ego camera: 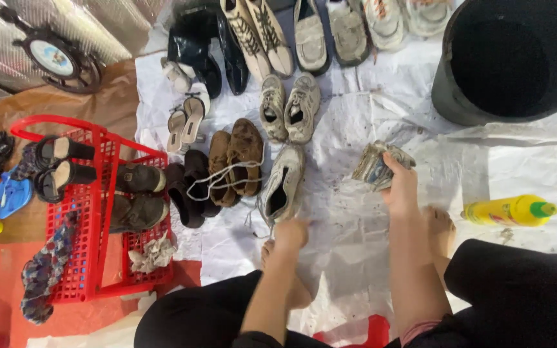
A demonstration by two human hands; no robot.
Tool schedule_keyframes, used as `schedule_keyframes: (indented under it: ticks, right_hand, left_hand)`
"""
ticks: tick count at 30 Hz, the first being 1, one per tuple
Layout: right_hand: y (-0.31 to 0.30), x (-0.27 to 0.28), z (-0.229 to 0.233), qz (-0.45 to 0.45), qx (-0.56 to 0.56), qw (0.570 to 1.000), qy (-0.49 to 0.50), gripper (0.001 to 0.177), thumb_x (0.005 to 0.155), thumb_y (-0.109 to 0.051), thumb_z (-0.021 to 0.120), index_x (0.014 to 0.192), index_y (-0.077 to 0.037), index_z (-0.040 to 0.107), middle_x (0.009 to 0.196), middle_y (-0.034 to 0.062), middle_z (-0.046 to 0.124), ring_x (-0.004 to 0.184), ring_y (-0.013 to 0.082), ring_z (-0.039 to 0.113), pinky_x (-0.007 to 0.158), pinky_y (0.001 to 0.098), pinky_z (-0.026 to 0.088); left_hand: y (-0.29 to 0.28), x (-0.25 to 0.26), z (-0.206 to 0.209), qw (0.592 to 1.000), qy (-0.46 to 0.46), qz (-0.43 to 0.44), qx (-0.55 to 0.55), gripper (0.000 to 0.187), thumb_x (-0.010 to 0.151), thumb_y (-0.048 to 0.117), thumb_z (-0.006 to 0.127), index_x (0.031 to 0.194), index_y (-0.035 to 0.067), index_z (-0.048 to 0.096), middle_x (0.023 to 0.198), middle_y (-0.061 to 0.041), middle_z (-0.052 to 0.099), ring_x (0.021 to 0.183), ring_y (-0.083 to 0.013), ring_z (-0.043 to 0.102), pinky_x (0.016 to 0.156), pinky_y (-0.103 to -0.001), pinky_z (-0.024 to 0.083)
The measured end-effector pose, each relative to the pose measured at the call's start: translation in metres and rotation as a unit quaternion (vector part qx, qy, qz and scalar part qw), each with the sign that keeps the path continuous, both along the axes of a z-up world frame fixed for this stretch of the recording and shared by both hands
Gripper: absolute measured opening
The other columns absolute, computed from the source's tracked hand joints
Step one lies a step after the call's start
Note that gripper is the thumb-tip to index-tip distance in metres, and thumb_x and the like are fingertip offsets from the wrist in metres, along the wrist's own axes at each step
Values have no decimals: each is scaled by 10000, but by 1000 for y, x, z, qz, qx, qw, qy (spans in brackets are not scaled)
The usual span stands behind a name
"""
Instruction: Scrubbing and wiping a sneaker to clean it using a brush and cloth.
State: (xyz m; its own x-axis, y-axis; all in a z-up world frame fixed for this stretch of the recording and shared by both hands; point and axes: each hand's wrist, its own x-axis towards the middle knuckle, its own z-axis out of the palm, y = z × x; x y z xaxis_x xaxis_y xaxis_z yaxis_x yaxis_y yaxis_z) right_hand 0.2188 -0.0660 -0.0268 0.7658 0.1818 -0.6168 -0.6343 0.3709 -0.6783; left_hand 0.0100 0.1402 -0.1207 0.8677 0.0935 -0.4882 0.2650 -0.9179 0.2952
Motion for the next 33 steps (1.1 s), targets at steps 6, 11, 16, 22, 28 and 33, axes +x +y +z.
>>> schedule_keyframes:
  ticks: [6, 11, 16, 22, 28, 33]
  right_hand:
    - [15, 0, 51, 85, -117, 988, 63, 1158, 1007, -473, 862, 1701, 54, 100, 1764, 296, -22, 1631, 490, -3, 1289, 730, 142]
    - [13, -6, 10, 47, -56, 997, 9, 283, 1068, -380, 777, 988, -140, 649, 997, 38, 604, 932, 221, 627, 740, 447, 450]
    - [9, -9, 0, 48, -43, 998, -7, 292, 1076, -369, 771, 1007, -111, 655, 956, 59, 640, 907, 244, 698, 753, 410, 564]
    - [16, -20, -9, 2, -37, 999, -28, 295, 1032, -281, 817, 1121, -32, 685, 1003, 126, 689, 964, 247, 705, 835, 426, 611]
    - [36, -20, -95, 33, -57, 998, -17, 519, 1010, -224, 847, 1438, -26, 630, 1381, 230, 657, 1320, 392, 631, 1088, 566, 497]
    - [21, -17, -43, 69, -109, 992, -14, 567, 1066, -296, 788, 1511, -31, 559, 1424, 238, 627, 1331, 420, 619, 1064, 617, 520]
  left_hand:
    - [-58, 10, 98, 940, -129, 317, -24, 654, 1031, 109, 552, 1671, 170, 431, 1201, -253, 714, 1102, -433, 739, 927, -505, 598]
    - [-101, 14, 90, 903, -374, 205, 55, 547, 1028, 244, 608, 1548, 414, 597, 934, -55, 708, 726, -313, 761, 616, -413, 631]
    - [-110, 10, 122, 923, -328, 153, 131, 654, 989, 110, 579, 1601, 338, 557, 806, 1, 578, 437, -189, 590, 435, -325, 538]
    - [-119, 39, 126, 910, -304, 149, 238, 651, 891, 122, 645, 1512, 316, 635, 803, 15, 607, 442, -158, 632, 399, -321, 536]
    - [-52, 125, 65, 965, -129, 179, 143, 402, 1003, 176, 516, 1338, 205, 736, 789, -81, 715, 660, -299, 771, 534, -430, 610]
    - [-7, 121, 146, 956, -64, 287, -5, 481, 1048, 234, 440, 1476, 175, 652, 1072, -163, 792, 939, -398, 800, 716, -520, 635]
